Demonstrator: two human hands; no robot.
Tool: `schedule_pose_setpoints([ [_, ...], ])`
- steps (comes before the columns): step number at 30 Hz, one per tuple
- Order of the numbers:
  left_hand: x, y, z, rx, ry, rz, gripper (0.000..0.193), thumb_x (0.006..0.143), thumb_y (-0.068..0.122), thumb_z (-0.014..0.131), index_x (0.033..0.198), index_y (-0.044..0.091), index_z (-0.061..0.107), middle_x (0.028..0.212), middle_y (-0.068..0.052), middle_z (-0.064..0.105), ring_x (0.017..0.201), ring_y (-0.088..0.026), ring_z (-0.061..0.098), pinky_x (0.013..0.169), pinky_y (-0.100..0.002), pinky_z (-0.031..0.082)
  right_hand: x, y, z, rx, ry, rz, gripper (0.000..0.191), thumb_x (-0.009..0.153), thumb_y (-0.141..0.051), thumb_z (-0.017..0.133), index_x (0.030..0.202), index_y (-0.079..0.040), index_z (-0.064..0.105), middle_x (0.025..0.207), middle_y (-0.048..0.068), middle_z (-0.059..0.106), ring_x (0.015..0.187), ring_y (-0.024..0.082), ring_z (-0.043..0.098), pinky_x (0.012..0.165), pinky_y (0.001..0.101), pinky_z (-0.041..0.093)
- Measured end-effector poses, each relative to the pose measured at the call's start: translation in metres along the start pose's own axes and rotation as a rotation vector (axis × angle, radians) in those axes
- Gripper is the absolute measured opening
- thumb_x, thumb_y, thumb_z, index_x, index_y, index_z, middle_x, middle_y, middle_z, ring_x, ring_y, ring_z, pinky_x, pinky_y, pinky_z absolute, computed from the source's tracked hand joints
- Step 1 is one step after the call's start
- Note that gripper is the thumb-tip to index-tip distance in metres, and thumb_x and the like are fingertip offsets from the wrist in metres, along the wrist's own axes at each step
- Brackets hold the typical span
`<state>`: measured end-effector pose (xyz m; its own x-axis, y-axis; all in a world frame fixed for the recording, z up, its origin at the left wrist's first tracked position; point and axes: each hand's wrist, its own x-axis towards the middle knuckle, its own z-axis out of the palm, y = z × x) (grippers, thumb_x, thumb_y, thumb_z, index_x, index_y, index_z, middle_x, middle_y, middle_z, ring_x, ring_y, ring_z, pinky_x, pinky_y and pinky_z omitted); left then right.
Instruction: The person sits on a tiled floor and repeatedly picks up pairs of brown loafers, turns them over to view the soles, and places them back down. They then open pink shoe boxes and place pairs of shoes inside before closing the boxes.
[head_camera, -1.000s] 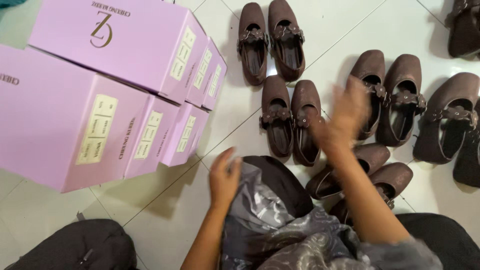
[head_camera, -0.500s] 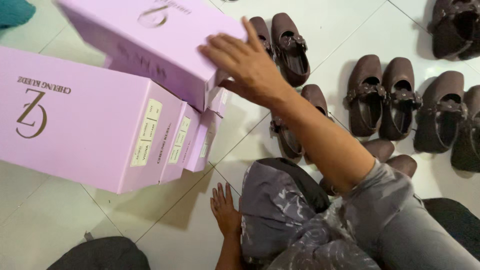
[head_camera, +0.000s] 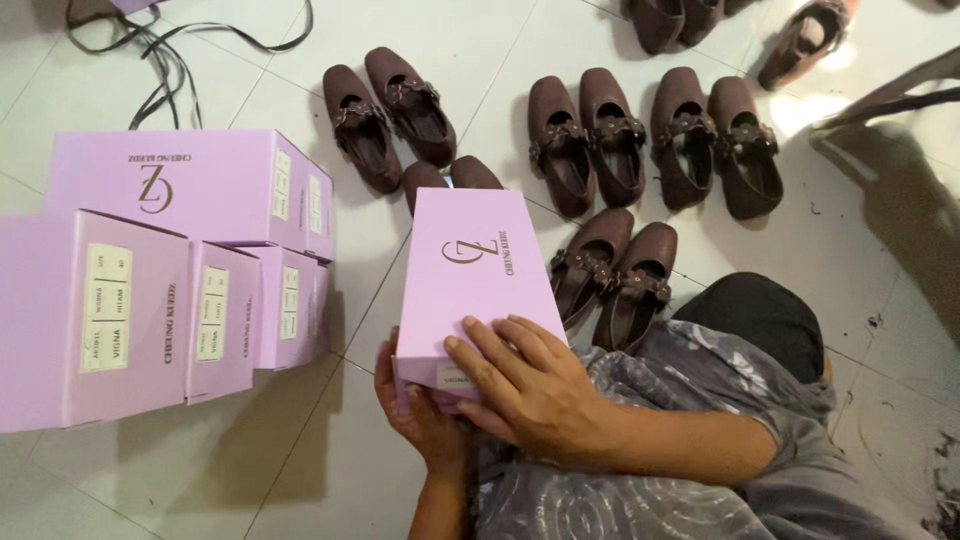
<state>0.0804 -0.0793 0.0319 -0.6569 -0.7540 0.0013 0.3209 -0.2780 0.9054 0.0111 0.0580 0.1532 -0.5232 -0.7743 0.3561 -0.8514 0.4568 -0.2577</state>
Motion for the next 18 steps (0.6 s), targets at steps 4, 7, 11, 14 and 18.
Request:
schedule_pose_setpoints([
  [4, 0.004, 0.017, -0.004, 0.087, 0.046, -0.031, 0.062, 0.107, 0.05, 0.05, 0.143, 0.0, 0.04, 0.138, -0.016, 0.056, 0.126, -0.027, 0.057, 0.107, -0.043, 0.048, -0.049, 0.03, 0.004, 0.133, 0.114, -0.124, 0.114, 0.086, -0.066, 0.08, 0.167, -0.025, 0.012, 0.169, 0.017, 0.01, 0.155, 0.037, 0.016, 0.123, 0.0639, 0.019],
  [7, 0.011, 0.031, -0.026, 0.044, 0.117, -0.105, 0.054, 0.111, 0.046, 0.043, 0.138, -0.001, 0.041, 0.135, -0.013, 0.056, 0.124, -0.023, 0.057, 0.104, -0.04, 0.05, -0.067, 0.061, 0.017, 0.278, 0.215, -0.128, 0.128, 0.083, -0.071, 0.082, 0.169, -0.033, -0.006, 0.173, 0.018, -0.004, 0.16, 0.041, 0.002, 0.128, 0.0676, 0.015],
  [11, -0.003, 0.043, -0.035, 0.166, -0.051, -0.175, 0.058, 0.109, 0.047, 0.044, 0.142, -0.001, 0.044, 0.14, -0.014, 0.057, 0.127, -0.021, 0.057, 0.107, -0.036, 0.049, -0.08, 0.086, 0.02, 0.244, 0.245, -0.139, 0.13, 0.08, -0.069, 0.083, 0.168, -0.032, -0.005, 0.172, 0.021, 0.006, 0.159, 0.046, 0.012, 0.128, 0.068, 0.019],
  [14, -0.007, 0.049, -0.04, 0.082, -0.134, -0.245, 0.061, 0.109, 0.048, 0.053, 0.142, -0.003, 0.047, 0.13, -0.016, 0.059, 0.115, -0.024, 0.06, 0.097, -0.038, 0.052, -0.084, 0.087, -0.002, 0.29, 0.048, -0.253, 0.117, 0.086, -0.05, 0.087, 0.17, -0.023, 0.01, 0.169, 0.019, 0.031, 0.157, 0.043, 0.037, 0.131, 0.0625, 0.037],
  [18, 0.007, 0.052, -0.075, 0.275, -0.426, -0.126, 0.074, 0.1, 0.059, 0.062, 0.137, -0.005, 0.054, 0.132, -0.016, 0.064, 0.119, -0.021, 0.064, 0.101, -0.034, 0.053, -0.061, 0.097, -0.053, 0.364, 0.039, -0.371, 0.11, 0.083, -0.052, 0.079, 0.162, -0.007, 0.017, 0.149, 0.027, 0.043, 0.139, 0.041, 0.047, 0.116, 0.0597, 0.046],
])
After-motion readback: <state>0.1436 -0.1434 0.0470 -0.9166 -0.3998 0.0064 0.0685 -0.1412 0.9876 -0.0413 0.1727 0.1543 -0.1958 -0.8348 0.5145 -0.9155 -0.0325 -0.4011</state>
